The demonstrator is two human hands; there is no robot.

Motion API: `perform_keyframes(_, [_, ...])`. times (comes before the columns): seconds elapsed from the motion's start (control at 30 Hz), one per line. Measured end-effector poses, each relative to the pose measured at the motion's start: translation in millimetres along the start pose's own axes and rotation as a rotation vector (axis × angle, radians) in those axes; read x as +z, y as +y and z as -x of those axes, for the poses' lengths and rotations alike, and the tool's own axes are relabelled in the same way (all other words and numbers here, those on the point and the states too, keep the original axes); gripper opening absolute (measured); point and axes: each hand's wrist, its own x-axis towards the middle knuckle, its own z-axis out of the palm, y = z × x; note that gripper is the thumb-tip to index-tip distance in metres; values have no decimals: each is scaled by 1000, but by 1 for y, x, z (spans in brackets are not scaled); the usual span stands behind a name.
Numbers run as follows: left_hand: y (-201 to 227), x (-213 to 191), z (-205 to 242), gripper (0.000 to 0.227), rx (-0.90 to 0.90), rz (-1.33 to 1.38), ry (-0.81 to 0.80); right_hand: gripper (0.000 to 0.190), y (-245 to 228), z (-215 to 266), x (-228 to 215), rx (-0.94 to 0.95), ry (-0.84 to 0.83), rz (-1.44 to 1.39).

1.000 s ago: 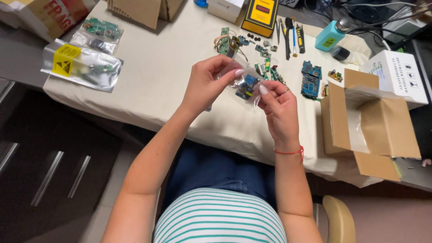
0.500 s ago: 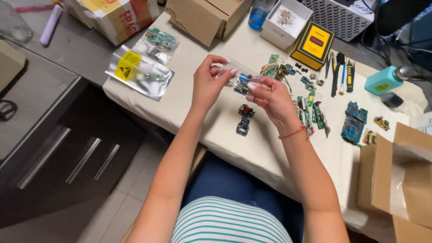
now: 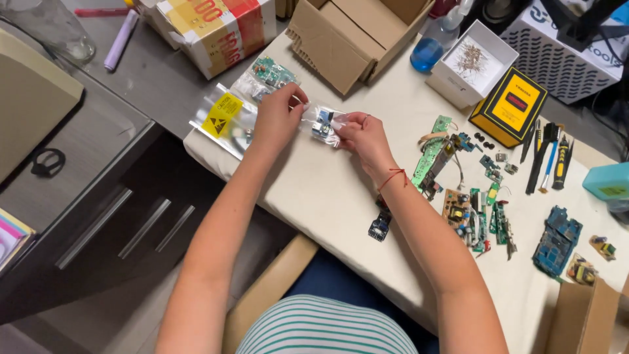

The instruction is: The person places small electronic circuit boards into clear plastic bags and then puts the bags into a cardboard box. The person handles the boards and bags by hand, organizing them on a white table covered with other electronic components.

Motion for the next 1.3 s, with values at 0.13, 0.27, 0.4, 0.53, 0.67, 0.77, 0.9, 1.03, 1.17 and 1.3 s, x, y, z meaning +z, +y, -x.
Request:
perform_keyframes(0.13, [14, -22, -37, 16, 76, -75, -1, 31, -23, -18, 19, -43, 16, -39])
perform_keyframes(0.27, [15, -37, -78, 16, 267, -64, 57, 10, -38, -47, 41, -123, 72, -50])
perform_keyframes(0.4, [5, -39, -116, 25, 241, -165, 29, 11, -33, -86, 61, -140, 178, -71])
perform_keyframes(0.53, [11, -42, -129, 28, 175, -174, -25, 10, -37, -113, 72, -137, 221, -116])
perform_keyframes(0.67, [2, -29, -145, 41, 145, -243, 39, 12, -30, -135, 76, -159, 300, 13])
perform_keyframes(0.77, [-4, -21, -161, 48, 54, -338, 18, 14, -27, -146, 83, -142, 303, 6])
perform_keyframes(0.9, [-29, -4, -181, 29, 50, -525, -5, 3, -22, -155, 87, -131, 322, 179])
perform_keyframes(1.03, [-52, 8, -185, 32, 140, -653, 5, 14, -9, -162, 81, -311, 370, 624])
perform_keyframes(1.17, [-74, 27, -196, 23, 246, -895, 137, 49, -13, -154, 77, -329, 311, 765])
perform_keyframes(1.3, [-61, 25, -178, 23, 280, -1079, 368, 39, -9, -135, 74, -441, 283, 862])
